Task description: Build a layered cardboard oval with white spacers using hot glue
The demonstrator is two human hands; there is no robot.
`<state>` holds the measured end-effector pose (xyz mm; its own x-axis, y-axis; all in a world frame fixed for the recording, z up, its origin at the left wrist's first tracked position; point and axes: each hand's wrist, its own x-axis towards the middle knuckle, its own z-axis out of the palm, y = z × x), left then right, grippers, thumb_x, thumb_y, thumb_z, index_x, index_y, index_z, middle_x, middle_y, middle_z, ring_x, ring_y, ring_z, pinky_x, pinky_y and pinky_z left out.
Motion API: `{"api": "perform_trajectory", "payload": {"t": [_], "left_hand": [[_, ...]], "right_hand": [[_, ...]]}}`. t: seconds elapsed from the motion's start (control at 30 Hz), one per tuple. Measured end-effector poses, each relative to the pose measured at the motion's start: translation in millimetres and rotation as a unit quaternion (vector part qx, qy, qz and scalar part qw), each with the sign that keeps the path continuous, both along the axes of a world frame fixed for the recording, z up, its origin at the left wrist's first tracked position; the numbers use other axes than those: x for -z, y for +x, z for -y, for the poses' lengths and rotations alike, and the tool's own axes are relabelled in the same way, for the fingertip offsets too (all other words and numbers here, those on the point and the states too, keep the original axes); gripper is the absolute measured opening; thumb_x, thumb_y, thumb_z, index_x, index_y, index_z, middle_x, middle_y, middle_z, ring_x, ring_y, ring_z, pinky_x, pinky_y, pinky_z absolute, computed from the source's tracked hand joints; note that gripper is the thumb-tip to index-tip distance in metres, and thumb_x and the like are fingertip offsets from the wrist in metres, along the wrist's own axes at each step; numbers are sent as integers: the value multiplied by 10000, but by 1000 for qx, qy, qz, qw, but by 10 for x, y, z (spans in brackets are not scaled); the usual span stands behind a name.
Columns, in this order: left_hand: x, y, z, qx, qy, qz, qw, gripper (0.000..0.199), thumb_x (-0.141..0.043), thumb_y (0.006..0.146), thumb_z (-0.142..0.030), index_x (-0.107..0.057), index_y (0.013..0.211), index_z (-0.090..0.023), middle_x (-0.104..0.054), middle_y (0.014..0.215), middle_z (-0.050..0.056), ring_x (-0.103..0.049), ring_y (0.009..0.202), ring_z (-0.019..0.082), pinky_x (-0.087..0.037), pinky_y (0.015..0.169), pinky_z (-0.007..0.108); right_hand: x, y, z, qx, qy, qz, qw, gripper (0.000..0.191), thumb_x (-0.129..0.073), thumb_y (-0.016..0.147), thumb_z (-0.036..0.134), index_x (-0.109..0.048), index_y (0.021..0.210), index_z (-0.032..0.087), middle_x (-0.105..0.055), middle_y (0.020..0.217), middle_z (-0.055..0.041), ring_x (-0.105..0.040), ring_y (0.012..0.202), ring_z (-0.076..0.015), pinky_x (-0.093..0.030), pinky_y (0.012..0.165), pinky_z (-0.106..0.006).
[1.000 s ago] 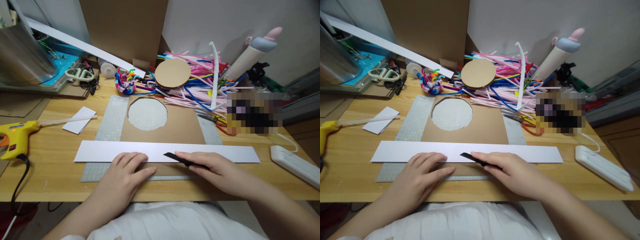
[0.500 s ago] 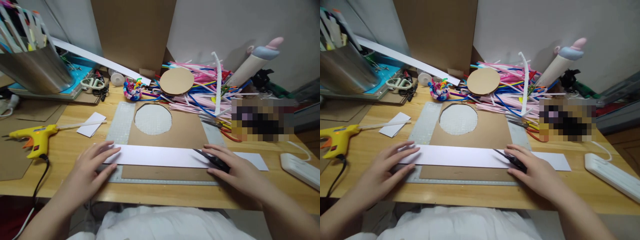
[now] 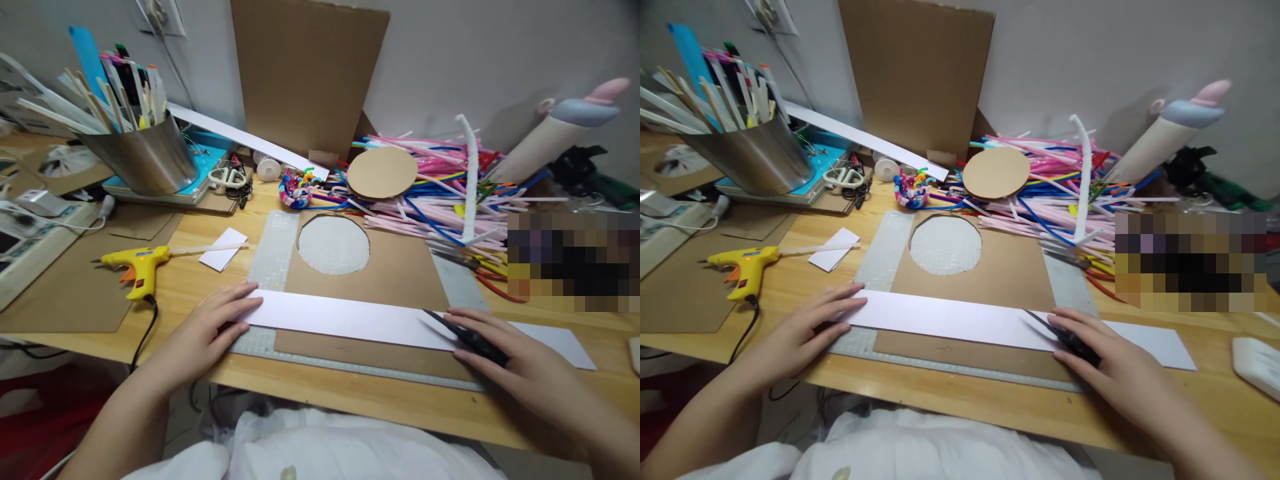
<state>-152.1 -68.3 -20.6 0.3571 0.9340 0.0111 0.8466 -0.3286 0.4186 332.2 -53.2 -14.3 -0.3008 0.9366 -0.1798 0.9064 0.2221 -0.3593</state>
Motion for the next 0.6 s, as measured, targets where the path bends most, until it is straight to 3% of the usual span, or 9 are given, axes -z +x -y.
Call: {"api": "perform_trajectory", "payload": {"t": [0.1, 0.27, 0.47, 0.6], "left_hand": [[-17, -65, 32, -19, -4, 29, 999, 458, -432, 938, -346, -416, 1394, -307, -413, 1489, 52, -383, 1363, 235, -333, 1118, 445], [8, -175, 70, -160, 35, 100, 982, 487, -397, 947, -352, -338, 1426, -285, -479, 1426, 69, -447, 1308, 228, -359, 1100, 440], [3, -152, 38, -95, 6, 16, 995, 399, -457, 920, -411, -537, 1285, -272, -518, 1395, 67, -464, 1288, 244, -371, 1081, 439], [9, -127, -3, -93, 4, 27, 995, 394, -428, 930, -442, -582, 1246, -264, -540, 1373, 66, -483, 1267, 234, -373, 1079, 421]], "right_hand": [[3, -13, 19, 16, -6, 1, 1000, 411, -498, 911, 437, -574, 1286, 287, -495, 1410, -87, -480, 1272, -295, -408, 1048, -427], [53, -6, 27, 39, 0, 1, 999, 464, -513, 865, 534, -593, 1265, 312, -512, 1397, -70, -496, 1252, -314, -411, 1037, -477], [46, -36, 38, 34, 15, 14, 999, 449, -495, 882, 522, -596, 1263, 308, -516, 1396, -70, -499, 1252, -316, -433, 1023, -462], [85, -13, 40, 32, 43, 17, 998, 493, -482, 851, 592, -622, 1234, 315, -557, 1357, -60, -554, 1195, -323, -491, 962, -477]]}}
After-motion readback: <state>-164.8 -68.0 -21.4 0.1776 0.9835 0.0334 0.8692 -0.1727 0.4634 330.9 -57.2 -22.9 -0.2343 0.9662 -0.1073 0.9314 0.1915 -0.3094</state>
